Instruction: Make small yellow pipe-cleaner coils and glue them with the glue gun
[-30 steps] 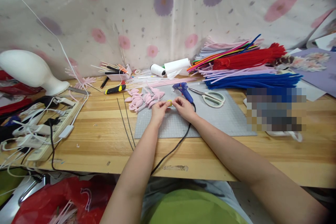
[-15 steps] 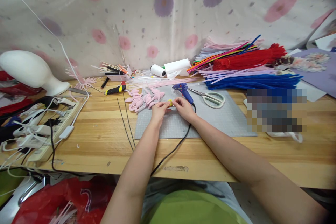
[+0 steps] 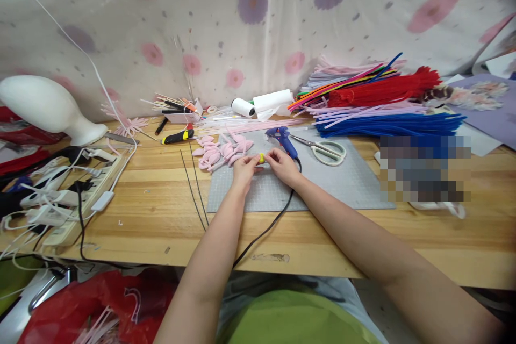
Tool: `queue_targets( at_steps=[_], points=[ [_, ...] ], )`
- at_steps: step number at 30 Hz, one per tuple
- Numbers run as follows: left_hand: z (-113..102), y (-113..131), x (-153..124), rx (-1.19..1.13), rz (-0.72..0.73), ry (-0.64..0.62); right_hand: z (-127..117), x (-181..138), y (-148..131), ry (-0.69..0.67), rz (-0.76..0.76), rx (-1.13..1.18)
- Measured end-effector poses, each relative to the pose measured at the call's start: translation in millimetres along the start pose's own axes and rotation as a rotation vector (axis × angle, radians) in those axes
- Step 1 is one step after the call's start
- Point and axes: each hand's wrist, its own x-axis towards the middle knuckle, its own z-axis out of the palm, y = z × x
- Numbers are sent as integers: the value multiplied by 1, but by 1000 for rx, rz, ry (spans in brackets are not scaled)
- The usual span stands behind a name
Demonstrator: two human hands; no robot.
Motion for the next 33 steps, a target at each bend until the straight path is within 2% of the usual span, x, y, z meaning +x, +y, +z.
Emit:
queue_targets(
  at_steps=[3, 10, 16, 19, 21, 23, 26, 28, 30, 32, 33],
  points=[
    [1, 0, 0, -4, 17, 26, 0, 0, -1, -22, -9, 6],
    [0, 1, -1, 35, -9, -60, -2, -1, -1, -22, -54, -49],
    [2, -2, -1, 53, 10, -1, 2, -1, 3, -30, -72, -89],
    [1, 0, 0, 23, 9, 18, -6, 0, -6, -58, -104, -177],
    [0, 5, 0, -1, -17, 18, -23, 1, -19, -160, -125, -284],
    [0, 12, 0, -24, -62, 24, -48, 2, -35, -353, -112, -423],
    [2, 21, -2, -53, -146, 25, -96, 3, -51, -609, 3, -601],
    [6, 25, -4, -83, -179, 22, -124, 4, -51, -594, 156, -784],
    [11, 25, -7, -121, -192, 36, -143, 4, -43, -415, 231, -1028],
    [16, 25, -9, -150, -197, 54, -151, 3, -31, -280, 247, -1171],
    [18, 24, -9, -160, -199, 59, -151, 2, -24, -273, 211, -1218]
  ],
)
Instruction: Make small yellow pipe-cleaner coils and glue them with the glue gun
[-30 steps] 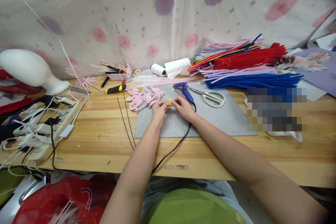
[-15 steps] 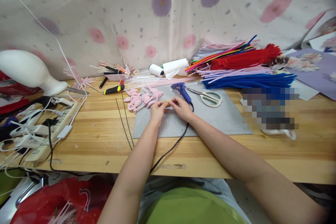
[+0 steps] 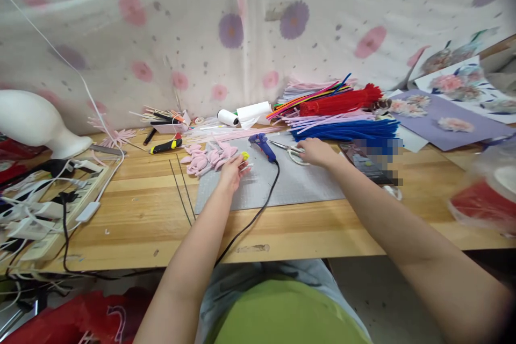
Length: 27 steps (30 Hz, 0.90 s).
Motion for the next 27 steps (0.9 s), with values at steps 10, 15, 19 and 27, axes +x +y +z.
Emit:
queue_targets(
  at_steps=[10, 15, 19, 27],
  points=[
    [1, 0, -5, -30, -2, -20, 18, 17, -7, -35, 102, -125],
    [-8, 1, -9, -9, -39, -67, 5, 10, 6, -154, 160, 152],
    [-9, 0, -11, -16, -71, -75, 9, -3, 17, -45, 79, 397],
    [-8, -3, -12, -58, -148, -107, 7, -30, -11, 613, 112, 421]
  ],
)
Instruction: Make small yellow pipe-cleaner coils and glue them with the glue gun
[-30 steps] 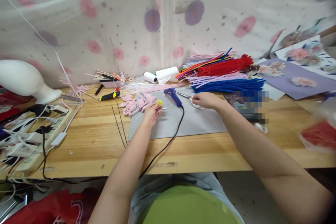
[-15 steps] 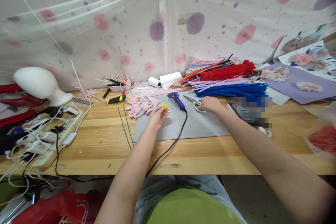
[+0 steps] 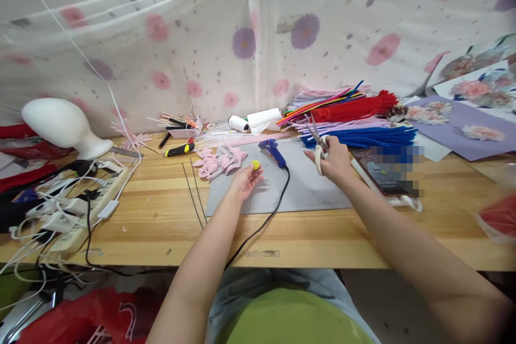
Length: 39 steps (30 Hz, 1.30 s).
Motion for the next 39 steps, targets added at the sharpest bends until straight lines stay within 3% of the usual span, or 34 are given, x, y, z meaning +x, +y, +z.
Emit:
queue_targets(
  at_steps=[2, 5, 7, 13, 24, 39],
  points=[
    [2, 0, -1, -10, -24, -8, 4, -6, -11, 39, -210, -3],
    [5, 1, -2, -19, -49, -23, 17, -12, -27, -112, -536, -9],
    [7, 2, -2, -22, -63, -41, 28, -13, -37, -196, -605, -20],
    [4, 7, -1, -1, -72, -116, 47, -2, -52, -263, -568, -105],
    [7, 8, -2, 37, -43, -177, 47, 4, -56, -253, -626, -203],
    [10, 9, -4, 13, -45, -132, 43, 3, -56, -368, -539, -218]
  ],
)
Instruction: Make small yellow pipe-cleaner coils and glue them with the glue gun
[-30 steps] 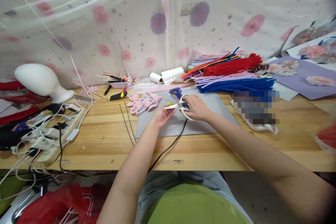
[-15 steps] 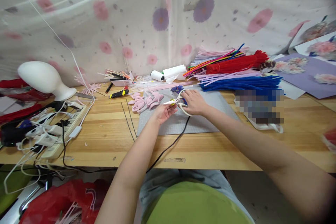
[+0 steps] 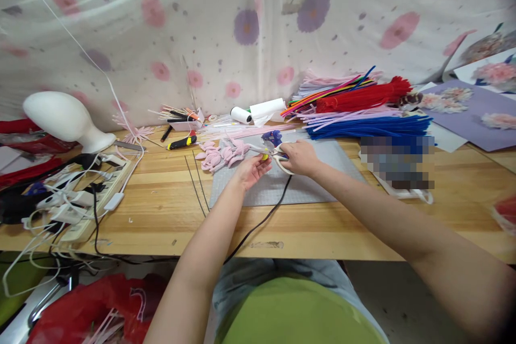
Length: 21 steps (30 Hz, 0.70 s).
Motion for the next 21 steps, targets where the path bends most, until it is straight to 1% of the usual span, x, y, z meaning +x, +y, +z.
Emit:
queue_targets(
  at_steps=[2, 4, 8, 10, 11, 13, 15, 19, 21],
  points=[
    [-1, 0, 1, 10, 10, -5, -1, -1, 0, 40, 34, 4],
    [-3, 0, 2, 24, 34, 10, -3, -2, 2, 100, 111, 13],
    [-9, 0, 4, 32, 67, 91, -11, -6, 19, 232, 395, 58],
    [-12, 0, 5, 30, 69, 121, -13, -10, 33, 246, 533, 90],
    [-13, -1, 5, 32, 69, 130, -14, -11, 41, 225, 589, 97],
    [-15, -2, 6, 41, 72, 134, -13, -14, 56, 126, 669, 79],
    [-17, -3, 9, 53, 79, 122, -11, -17, 68, 23, 687, 50],
    [-19, -6, 13, 79, 100, 115, -1, -21, 79, -127, 592, 9],
    [-18, -8, 14, 104, 111, 124, 4, -22, 82, -179, 538, -18]
  ],
)
